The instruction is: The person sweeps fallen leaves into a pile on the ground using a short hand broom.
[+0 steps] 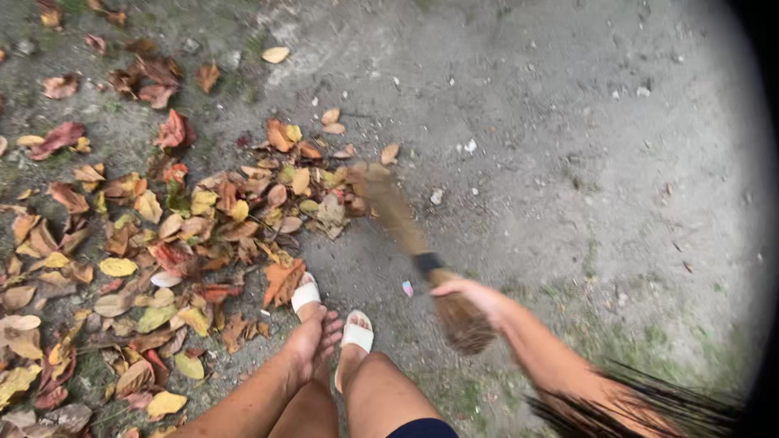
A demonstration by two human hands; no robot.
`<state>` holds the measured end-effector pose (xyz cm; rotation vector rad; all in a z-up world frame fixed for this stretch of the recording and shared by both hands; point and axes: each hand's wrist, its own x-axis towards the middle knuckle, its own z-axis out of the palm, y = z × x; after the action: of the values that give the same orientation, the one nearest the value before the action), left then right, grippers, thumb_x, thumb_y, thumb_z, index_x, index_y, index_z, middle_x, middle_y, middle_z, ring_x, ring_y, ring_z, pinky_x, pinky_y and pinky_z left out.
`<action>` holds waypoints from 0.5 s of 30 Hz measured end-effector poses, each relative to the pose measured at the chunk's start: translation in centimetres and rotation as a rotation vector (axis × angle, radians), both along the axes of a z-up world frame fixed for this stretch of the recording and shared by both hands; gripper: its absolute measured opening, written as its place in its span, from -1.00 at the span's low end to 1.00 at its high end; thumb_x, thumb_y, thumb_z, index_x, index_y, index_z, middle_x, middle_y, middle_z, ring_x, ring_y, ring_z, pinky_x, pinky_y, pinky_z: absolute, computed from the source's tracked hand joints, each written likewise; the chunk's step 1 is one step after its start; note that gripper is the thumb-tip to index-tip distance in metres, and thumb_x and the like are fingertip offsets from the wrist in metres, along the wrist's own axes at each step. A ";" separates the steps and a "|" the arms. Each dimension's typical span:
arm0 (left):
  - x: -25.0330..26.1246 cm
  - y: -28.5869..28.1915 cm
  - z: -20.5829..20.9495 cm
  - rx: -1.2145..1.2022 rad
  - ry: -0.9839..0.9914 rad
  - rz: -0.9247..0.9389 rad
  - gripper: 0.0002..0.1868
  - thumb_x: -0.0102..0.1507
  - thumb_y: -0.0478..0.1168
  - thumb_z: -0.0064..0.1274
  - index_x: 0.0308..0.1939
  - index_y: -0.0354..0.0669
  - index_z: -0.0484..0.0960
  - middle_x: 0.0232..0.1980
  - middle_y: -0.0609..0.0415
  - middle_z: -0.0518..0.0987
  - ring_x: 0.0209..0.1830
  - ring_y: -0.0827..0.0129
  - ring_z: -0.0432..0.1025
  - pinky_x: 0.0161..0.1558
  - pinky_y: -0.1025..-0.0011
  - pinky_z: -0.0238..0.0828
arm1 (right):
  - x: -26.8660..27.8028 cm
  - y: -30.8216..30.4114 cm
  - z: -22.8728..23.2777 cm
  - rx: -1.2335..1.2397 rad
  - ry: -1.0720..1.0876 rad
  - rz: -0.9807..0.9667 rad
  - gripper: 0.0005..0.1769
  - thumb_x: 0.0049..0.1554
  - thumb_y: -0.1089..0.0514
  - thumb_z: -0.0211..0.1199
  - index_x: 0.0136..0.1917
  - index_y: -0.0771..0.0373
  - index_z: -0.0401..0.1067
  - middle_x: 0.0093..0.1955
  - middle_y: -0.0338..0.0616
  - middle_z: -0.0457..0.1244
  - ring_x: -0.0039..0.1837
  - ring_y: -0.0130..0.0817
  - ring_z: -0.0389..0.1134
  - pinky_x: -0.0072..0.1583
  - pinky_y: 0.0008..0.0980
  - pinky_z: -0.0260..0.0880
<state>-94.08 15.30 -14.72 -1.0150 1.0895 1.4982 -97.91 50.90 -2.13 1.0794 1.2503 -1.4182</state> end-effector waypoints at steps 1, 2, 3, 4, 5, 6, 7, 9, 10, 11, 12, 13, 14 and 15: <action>-1.1 -0.6 -0.4 -0.007 0.006 0.012 -0.45 0.41 0.23 -0.36 0.24 0.09 0.56 0.13 0.31 0.66 0.00 0.49 0.45 0.05 0.38 0.28 | -1.2 2.2 -0.4 0.079 -0.040 -0.060 -0.47 -0.05 -0.09 0.40 0.08 0.24 0.45 -0.17 -0.03 0.34 -0.17 -0.11 0.36 -0.11 -0.09 0.41; -2.2 -1.2 -1.1 -0.012 0.032 0.044 -0.51 0.42 0.18 -0.27 0.23 0.06 0.56 0.13 0.28 0.63 -0.01 0.47 0.42 0.04 0.36 0.26 | -2.9 4.5 -1.1 0.158 -0.080 -0.120 -0.50 -0.07 -0.14 0.33 0.00 0.24 0.46 -0.22 -0.01 0.36 -0.21 -0.08 0.38 -0.13 -0.04 0.41; -2.0 -2.5 -1.6 -0.023 0.045 0.078 -0.56 0.43 0.13 -0.18 0.22 0.03 0.55 0.14 0.25 0.60 -0.03 0.45 0.38 0.03 0.35 0.24 | -4.8 5.9 -2.5 0.132 -0.077 -0.125 -0.52 -0.07 -0.17 0.31 -0.03 0.21 0.43 -0.22 0.01 0.34 -0.22 -0.05 0.38 -0.14 0.01 0.42; -2.0 -3.6 -2.3 -0.036 0.036 0.091 -0.56 0.43 0.13 -0.18 0.22 0.03 0.55 0.14 0.25 0.60 -0.03 0.45 0.38 0.03 0.35 0.24 | -6.6 6.0 -4.4 0.105 -0.074 -0.130 -0.53 -0.07 -0.19 0.29 -0.06 0.19 0.40 -0.21 0.02 0.33 -0.22 -0.02 0.38 -0.14 0.06 0.42; -2.8 -5.1 -2.8 -0.043 0.021 0.137 -0.54 0.42 0.15 -0.22 0.22 0.03 0.56 0.16 0.25 0.61 0.01 0.45 0.40 0.08 0.35 0.26 | -8.4 4.9 -6.6 0.083 -0.078 -0.107 -0.53 -0.07 -0.19 0.29 -0.06 0.19 0.40 -0.21 0.02 0.33 -0.22 -0.02 0.38 -0.14 0.06 0.42; -3.4 -6.5 -3.2 -0.049 0.006 0.183 -0.51 0.41 0.16 -0.27 0.21 0.04 0.56 0.18 0.24 0.61 0.05 0.45 0.43 0.13 0.35 0.28 | -10.2 3.3 -8.6 0.134 -0.093 -0.111 -0.59 -0.05 -0.16 0.30 -0.05 0.15 0.44 -0.17 -0.01 0.36 -0.20 -0.05 0.39 -0.10 0.04 0.42; -3.3 -8.2 -3.5 -0.075 0.003 0.212 -0.51 0.41 0.16 -0.27 0.21 0.04 0.56 0.18 0.24 0.61 0.05 0.45 0.43 0.13 0.35 0.28 | -11.8 0.9 -10.5 0.185 -0.108 -0.109 -0.64 -0.02 -0.12 0.30 -0.04 0.10 0.49 -0.14 -0.04 0.38 -0.17 -0.08 0.39 -0.05 0.02 0.43; -3.1 -11.2 -3.7 -0.159 -0.002 0.274 -0.52 0.40 0.16 -0.28 0.21 0.06 0.54 0.18 0.24 0.63 0.12 0.40 0.42 0.18 0.32 0.24 | -13.6 -8.4 -14.7 -0.093 -0.177 0.134 -0.62 -0.17 -0.15 0.33 -0.20 0.12 0.48 -0.28 -0.07 0.33 -0.28 -0.03 0.37 -0.22 0.28 0.35; -3.0 -12.8 -3.5 -0.176 -0.008 0.288 -0.52 0.40 0.16 -0.28 0.21 0.06 0.54 0.18 0.24 0.63 0.12 0.40 0.42 0.18 0.32 0.24 | -13.1 -14.7 -15.8 -0.143 -0.123 0.135 -0.66 -0.08 -0.04 0.44 -0.12 0.19 0.51 -0.13 -0.06 0.40 -0.16 -0.10 0.43 -0.04 -0.12 0.50; -2.8 -14.0 -3.2 -0.241 -0.027 0.314 -0.53 0.40 0.13 -0.27 0.26 0.08 0.50 0.22 0.22 0.61 0.17 0.39 0.41 0.24 0.31 0.20 | -12.8 -20.4 -15.8 -0.266 -0.111 0.219 -0.65 -0.07 -0.05 0.46 -0.11 0.17 0.50 -0.10 -0.09 0.39 -0.16 -0.16 0.41 -0.02 -0.18 0.45; -2.5 -14.9 -2.8 -0.307 -0.047 0.338 -0.53 0.40 0.11 -0.26 0.31 0.09 0.45 0.26 0.20 0.58 0.22 0.38 0.40 0.30 0.30 0.16 | -12.2 -25.0 -15.8 -0.228 0.001 0.344 -0.62 -0.11 -0.05 0.41 -0.04 0.12 0.53 -0.01 -0.14 0.43 -0.02 -0.23 0.42 0.05 -0.24 0.42; -2.7 -15.3 -2.7 -0.309 -0.050 0.338 -0.53 0.40 0.11 -0.26 0.31 0.09 0.45 0.26 0.20 0.58 0.22 0.38 0.40 0.30 0.30 0.16 | -12.2 -28.7 -15.8 -0.304 0.056 0.487 -0.43 -0.08 -0.05 0.41 0.17 0.17 0.44 0.16 -0.12 0.38 0.12 -0.25 0.36 0.11 -0.26 0.36; -2.8 -15.7 -2.4 -0.334 -0.074 0.405 -0.48 0.43 0.15 -0.32 0.37 0.05 0.40 0.31 0.13 0.52 0.25 0.29 0.37 0.32 0.25 0.15 | -12.4 -30.0 -16.3 -0.306 0.053 0.488 -0.43 -0.08 -0.05 0.41 0.17 0.17 0.44 0.16 -0.12 0.38 0.12 -0.25 0.36 0.11 -0.26 0.36; -2.9 -15.4 -2.3 -0.350 -0.101 0.467 -0.42 0.46 0.19 -0.38 0.43 0.01 0.35 0.36 0.07 0.46 0.27 0.20 0.34 0.35 0.20 0.13 | -12.8 -30.4 -15.5 -0.306 0.029 0.668 -0.31 -0.03 -0.11 0.37 0.34 0.11 0.39 0.22 -0.20 0.31 0.17 -0.32 0.30 0.11 -0.30 0.29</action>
<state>-96.96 -0.10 -16.97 -1.6605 1.1140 1.6250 -110.75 20.49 -17.62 0.3741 1.2091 -1.0540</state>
